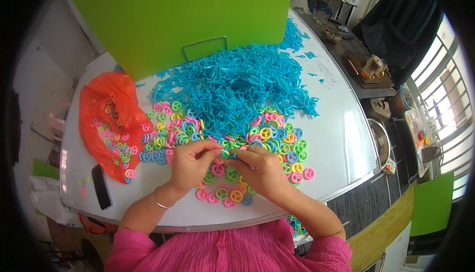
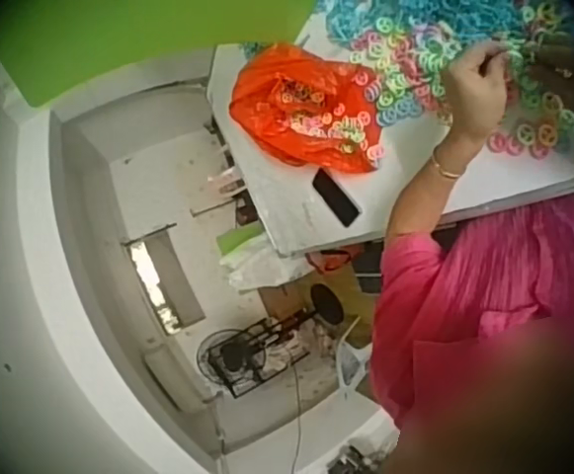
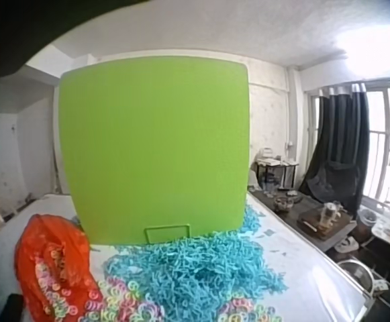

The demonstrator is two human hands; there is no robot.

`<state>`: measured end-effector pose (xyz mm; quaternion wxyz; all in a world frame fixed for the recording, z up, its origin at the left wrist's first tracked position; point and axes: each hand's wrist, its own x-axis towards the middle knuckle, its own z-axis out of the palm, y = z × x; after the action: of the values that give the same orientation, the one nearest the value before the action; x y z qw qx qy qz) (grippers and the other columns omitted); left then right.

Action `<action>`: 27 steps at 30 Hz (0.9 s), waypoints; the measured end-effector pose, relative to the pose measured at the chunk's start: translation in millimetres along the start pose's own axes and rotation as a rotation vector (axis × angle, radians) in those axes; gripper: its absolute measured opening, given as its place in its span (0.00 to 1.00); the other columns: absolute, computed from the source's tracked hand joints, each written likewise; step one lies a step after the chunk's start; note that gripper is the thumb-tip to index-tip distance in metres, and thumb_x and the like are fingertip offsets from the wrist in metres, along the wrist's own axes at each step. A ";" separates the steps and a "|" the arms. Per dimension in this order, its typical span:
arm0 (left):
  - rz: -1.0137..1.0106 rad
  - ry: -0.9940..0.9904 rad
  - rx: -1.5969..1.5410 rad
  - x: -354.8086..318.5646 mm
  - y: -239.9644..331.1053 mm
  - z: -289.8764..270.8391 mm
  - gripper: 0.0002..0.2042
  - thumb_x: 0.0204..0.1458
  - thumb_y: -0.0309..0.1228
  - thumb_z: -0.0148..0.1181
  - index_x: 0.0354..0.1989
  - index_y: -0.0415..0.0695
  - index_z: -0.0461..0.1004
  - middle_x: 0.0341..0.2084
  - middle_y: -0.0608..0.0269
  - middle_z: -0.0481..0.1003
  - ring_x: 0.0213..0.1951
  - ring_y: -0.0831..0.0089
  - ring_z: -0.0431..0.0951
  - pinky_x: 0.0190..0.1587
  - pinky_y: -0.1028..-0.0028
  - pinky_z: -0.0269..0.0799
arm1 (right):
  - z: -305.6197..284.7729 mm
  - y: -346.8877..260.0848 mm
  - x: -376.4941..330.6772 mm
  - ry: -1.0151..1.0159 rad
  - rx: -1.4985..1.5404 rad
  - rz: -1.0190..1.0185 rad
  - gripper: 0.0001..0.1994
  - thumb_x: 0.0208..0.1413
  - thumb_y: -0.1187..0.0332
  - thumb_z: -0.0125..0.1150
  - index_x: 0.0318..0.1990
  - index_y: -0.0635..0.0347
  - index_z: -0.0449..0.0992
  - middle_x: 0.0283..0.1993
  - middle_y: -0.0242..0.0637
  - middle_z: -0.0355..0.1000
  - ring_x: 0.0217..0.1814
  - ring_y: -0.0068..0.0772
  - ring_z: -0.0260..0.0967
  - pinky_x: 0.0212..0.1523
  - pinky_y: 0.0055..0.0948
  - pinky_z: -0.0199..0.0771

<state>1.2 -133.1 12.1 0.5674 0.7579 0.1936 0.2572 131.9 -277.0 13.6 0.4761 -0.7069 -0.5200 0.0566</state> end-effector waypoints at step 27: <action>-0.030 0.066 -0.253 2.3 11.4 5.2 0.06 0.58 0.25 0.58 0.40 0.36 0.74 0.30 0.65 0.77 0.31 0.80 0.78 0.34 0.81 0.75 | 19.4 -5.0 -3.8 -0.012 0.565 0.404 0.08 0.54 0.68 0.67 0.36 0.64 0.80 0.23 0.27 0.69 0.27 0.14 0.60 0.26 0.23 0.62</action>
<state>6.3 -138.9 22.3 0.6556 0.6683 0.1896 0.2958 115.6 -268.1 5.2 0.6291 -0.6356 -0.3361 0.2955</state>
